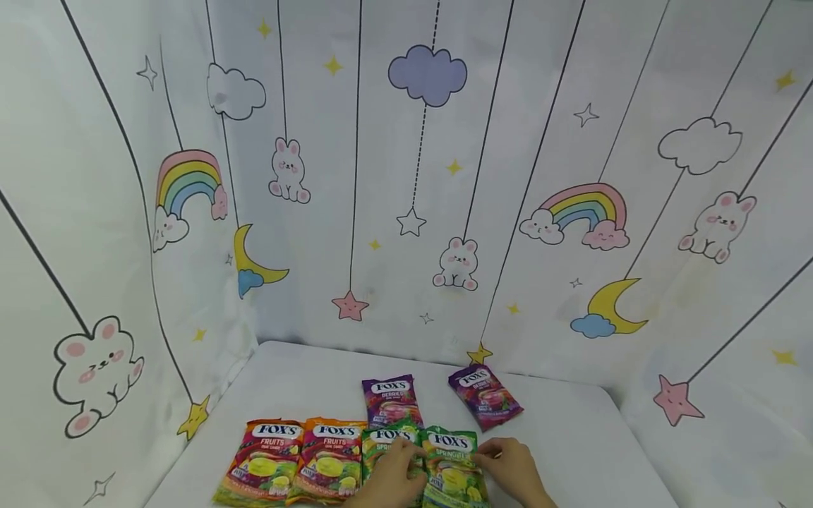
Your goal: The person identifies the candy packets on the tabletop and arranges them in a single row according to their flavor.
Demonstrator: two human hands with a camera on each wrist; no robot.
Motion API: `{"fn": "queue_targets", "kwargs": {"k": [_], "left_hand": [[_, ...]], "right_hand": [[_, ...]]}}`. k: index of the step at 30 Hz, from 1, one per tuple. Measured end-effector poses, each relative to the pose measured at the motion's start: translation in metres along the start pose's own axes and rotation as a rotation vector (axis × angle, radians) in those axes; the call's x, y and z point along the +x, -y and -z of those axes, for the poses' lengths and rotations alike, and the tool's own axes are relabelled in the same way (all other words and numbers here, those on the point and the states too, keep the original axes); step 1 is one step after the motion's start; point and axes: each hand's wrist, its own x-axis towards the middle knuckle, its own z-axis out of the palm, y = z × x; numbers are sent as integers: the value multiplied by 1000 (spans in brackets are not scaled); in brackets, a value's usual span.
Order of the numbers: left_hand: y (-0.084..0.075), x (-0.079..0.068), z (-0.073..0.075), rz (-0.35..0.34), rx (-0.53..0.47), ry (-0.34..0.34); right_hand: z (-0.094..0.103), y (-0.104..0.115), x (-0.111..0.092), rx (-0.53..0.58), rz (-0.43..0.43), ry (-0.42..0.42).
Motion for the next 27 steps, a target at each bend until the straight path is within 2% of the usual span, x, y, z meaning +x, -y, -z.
{"fn": "queue_targets", "kwargs": {"k": [5,8,12,19,27], "left_hand": [[-1,3,8,-5,2,-38],[-3,4,13,-10,27,-78],[-10,8,22,-54,57,-142],[-13,16,38,-122,103,-247],[-9,21,51,-136,103,-327]], "right_hand": [[-8,13,14,79,60,-25],[-14,24,23,97,59,-44],[-17,40,31,86,78,-67],[-25,52,46,77,147,-67],[-42,74,62,14,235,-97]]}}
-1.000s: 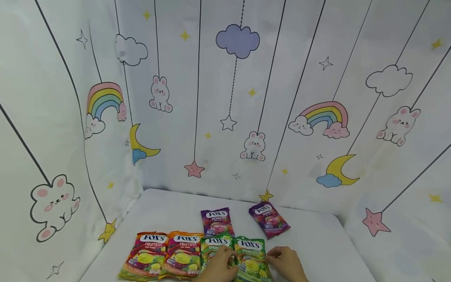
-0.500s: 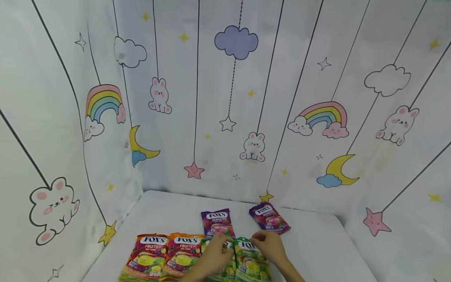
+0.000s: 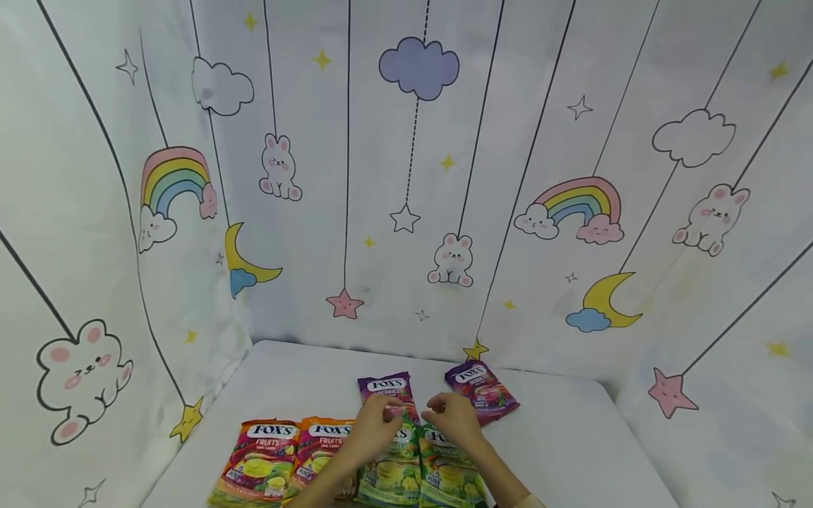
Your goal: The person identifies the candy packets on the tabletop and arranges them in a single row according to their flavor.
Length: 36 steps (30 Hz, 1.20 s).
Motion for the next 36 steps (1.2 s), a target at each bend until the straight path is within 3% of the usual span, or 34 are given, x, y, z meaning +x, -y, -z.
{"fn": "queue_targets", "kwargs": {"k": [9,18,28,36], "left_hand": [[18,8,10,21,75,-60],[31,11,21,60,144,-78],[36,15,25,93,192,-107],[49,17,26,124,247,-126]], "right_hand": [[-21,10,20,18,53,-30],[-30,13,29,52,12,-3],[-39,14,36,7,-43,14],[-51,1,41,-18,-97,33]]}}
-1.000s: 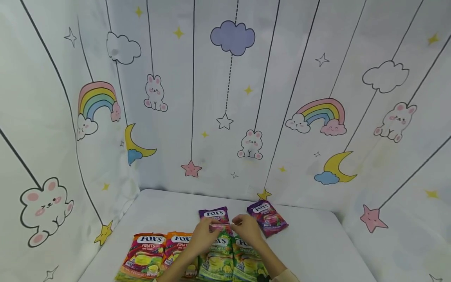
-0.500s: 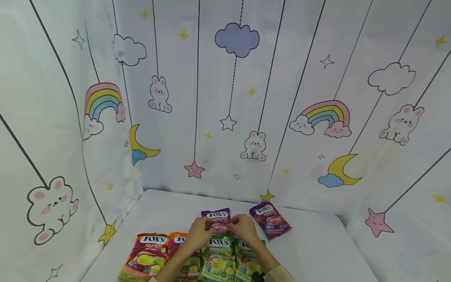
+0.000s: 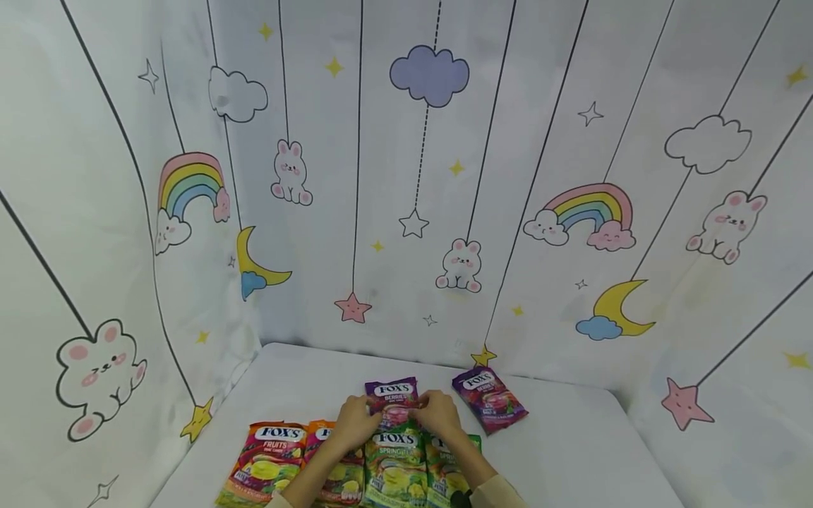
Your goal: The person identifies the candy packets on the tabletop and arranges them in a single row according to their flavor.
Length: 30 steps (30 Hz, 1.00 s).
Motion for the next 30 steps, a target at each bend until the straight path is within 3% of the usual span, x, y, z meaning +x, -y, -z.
{"fn": "queue_targets", "kwargs": {"k": [18,30], "left_hand": [[9,7,0,-13,-51,80],[7,7,-1,48,-149,49]], "right_hand": [[0,-1,-1,46,-57,47],[-3,-6,2,114,-73,42]]}}
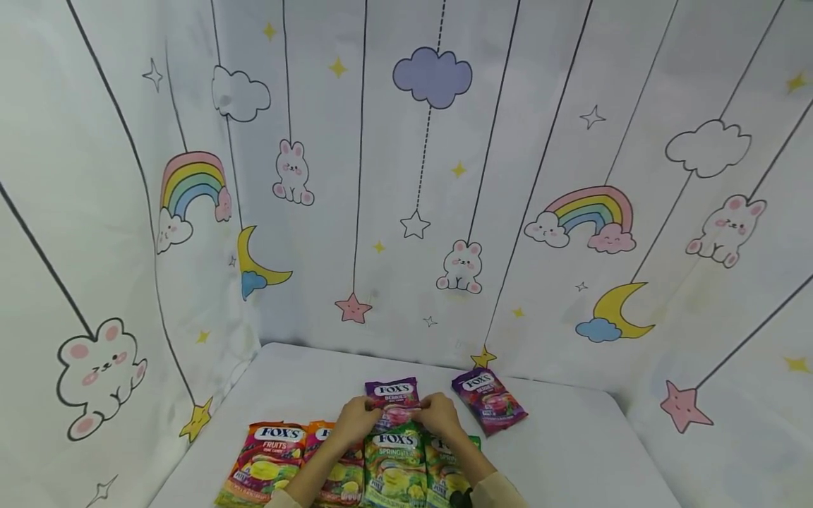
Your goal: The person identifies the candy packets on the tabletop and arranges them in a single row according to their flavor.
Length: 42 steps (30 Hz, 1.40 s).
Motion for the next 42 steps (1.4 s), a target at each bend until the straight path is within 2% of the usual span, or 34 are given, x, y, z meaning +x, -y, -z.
{"fn": "queue_targets", "kwargs": {"k": [9,17,30,36,42], "left_hand": [[-1,3,-1,33,-31,-18],[-2,6,-2,26,-37,-32],[-15,11,1,57,-58,-50],[-17,14,1,33,-57,-47],[-22,18,4,5,-65,-75]], "right_hand": [[3,3,-2,33,7,-30],[4,0,1,54,25,-38],[10,2,8,128,38,-34],[14,1,10,147,68,-45],[18,5,13,148,91,-75]]}}
